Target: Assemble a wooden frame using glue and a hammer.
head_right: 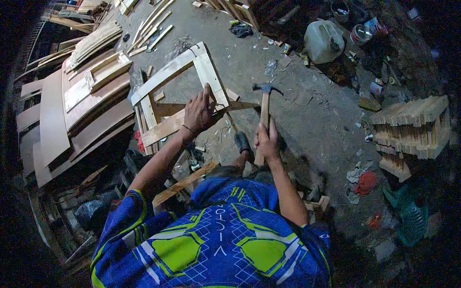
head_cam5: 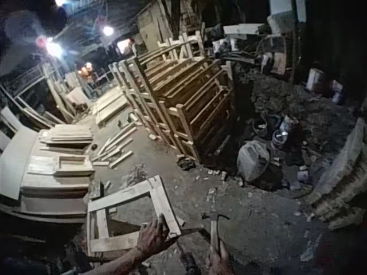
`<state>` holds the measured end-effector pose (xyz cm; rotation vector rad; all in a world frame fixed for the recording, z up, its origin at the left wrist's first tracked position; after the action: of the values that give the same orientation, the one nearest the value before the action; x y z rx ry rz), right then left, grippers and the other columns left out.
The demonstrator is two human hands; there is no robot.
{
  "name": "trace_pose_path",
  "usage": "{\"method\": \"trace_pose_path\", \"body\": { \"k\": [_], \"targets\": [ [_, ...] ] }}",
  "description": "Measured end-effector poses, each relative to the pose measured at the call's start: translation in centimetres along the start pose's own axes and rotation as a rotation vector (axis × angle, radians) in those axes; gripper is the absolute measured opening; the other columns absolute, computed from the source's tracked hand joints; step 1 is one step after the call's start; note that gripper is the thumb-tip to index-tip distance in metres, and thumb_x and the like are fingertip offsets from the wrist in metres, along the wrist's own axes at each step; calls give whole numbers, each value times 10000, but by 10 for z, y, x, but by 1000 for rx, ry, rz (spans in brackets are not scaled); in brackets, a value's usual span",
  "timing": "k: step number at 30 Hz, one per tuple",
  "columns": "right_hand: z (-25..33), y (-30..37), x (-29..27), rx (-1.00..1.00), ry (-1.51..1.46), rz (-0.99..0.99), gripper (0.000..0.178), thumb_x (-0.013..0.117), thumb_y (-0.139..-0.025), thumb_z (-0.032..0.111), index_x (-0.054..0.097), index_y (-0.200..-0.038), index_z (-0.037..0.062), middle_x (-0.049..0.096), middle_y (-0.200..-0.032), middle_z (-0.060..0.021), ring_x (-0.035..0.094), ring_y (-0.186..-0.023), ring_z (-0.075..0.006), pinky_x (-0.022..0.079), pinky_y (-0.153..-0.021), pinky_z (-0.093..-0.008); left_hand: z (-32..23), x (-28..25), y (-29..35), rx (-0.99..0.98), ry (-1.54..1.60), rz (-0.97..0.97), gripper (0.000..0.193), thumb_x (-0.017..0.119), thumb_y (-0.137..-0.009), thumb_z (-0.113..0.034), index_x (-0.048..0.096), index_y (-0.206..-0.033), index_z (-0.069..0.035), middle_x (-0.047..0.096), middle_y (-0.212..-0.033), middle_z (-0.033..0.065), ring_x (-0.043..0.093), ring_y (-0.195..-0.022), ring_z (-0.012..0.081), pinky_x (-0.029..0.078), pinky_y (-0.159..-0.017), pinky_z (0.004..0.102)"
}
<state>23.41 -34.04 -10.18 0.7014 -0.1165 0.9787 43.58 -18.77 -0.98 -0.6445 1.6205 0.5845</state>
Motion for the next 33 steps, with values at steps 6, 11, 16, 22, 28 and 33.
{"method": "trace_pose_path", "body": {
  "k": [6,11,16,22,28,33],
  "targets": [
    [-1,35,22,92,47,86,506,491,-1035,171,351,-1521,151,512,-805,-9,490,-516,-84,445,-434,-268,2,0,2,-25,36,26,1035,754,-824,-508,234,-1540,28,607,-1131,175,629,-1001,352,481,-806,467],
    [1,37,25,20,47,94,508,511,-1041,193,348,-1517,124,511,-801,-10,500,-522,-74,454,-440,-264,4,2,2,9,14,-19,1052,759,-805,-520,246,-1531,41,610,-1065,161,625,-965,330,483,-776,451],
    [0,40,18,-16,135,131,458,511,-1048,199,395,-1480,100,509,-791,-1,508,-513,-84,455,-433,-272,5,4,2,10,36,-34,1059,755,-791,-531,256,-1528,43,602,-1054,152,614,-957,327,476,-759,462],
    [30,49,27,-520,731,8,522,537,-1034,217,390,-1497,27,597,-905,-74,621,-683,-147,539,-632,-310,6,2,3,17,11,-52,1067,766,-778,-531,264,-1523,44,603,-1045,163,620,-943,331,478,-771,459],
    [79,106,28,-441,709,160,392,609,-982,240,517,-1274,-4,638,-962,-99,637,-868,-230,524,-834,-345,12,2,10,51,43,-84,1028,740,-803,-518,268,-1525,42,588,-1037,180,600,-921,338,469,-760,465],
    [104,96,53,-735,1042,232,430,623,-947,239,509,-1308,36,658,-939,-118,656,-807,-274,536,-648,-415,14,-1,12,23,77,-80,789,616,-899,-347,305,-1516,34,594,-1067,191,600,-941,350,463,-755,483]
  ]
}}
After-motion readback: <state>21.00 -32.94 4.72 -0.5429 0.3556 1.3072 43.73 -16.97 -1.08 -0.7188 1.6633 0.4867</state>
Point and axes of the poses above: each hand's wrist, its own y-axis away from the middle knuckle, its own x-axis out of the palm, z = x × y, the point moved 4 cm from there along -y, towards the middle knuckle
